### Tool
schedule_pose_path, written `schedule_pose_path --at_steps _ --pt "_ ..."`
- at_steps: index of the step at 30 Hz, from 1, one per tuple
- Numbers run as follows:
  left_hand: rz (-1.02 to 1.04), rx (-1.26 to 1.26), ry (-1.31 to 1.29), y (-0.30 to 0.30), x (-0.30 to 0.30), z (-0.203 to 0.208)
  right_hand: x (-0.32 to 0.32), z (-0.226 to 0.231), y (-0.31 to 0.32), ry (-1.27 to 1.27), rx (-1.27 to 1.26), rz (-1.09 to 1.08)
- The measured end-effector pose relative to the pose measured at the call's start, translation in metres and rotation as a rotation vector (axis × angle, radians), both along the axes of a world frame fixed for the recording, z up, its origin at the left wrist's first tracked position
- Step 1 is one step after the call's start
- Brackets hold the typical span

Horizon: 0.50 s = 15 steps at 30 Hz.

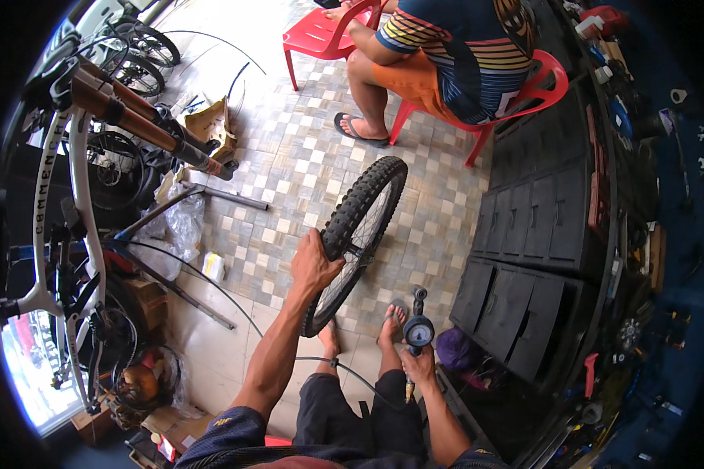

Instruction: The person holds a bicycle wheel and uses a floor pump to inflate the tire. They repeatedly attach the pump head, pump air into the tire, and check the pressure gauge before detaching the pump.

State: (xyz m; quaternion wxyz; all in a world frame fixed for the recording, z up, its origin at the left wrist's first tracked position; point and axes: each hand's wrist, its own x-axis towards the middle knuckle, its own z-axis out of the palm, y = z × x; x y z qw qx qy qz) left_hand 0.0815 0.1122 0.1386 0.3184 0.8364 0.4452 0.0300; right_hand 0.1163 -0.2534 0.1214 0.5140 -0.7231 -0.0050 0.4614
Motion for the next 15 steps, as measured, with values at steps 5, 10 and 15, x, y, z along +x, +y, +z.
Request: schedule_pose_path --at_steps 5,10,15 --pt "0.002 -0.025 0.022 0.002 0.009 0.000 0.006 -0.004 -0.006 -0.053 -0.020 0.048" --pt "0.017 -0.048 0.034 0.016 0.002 -0.002 0.016 -0.022 -0.002 -0.112 -0.029 0.051" --pt "0.070 -0.055 0.052 0.034 -0.016 -0.019 0.035 -0.035 0.039 -0.324 0.053 0.207"
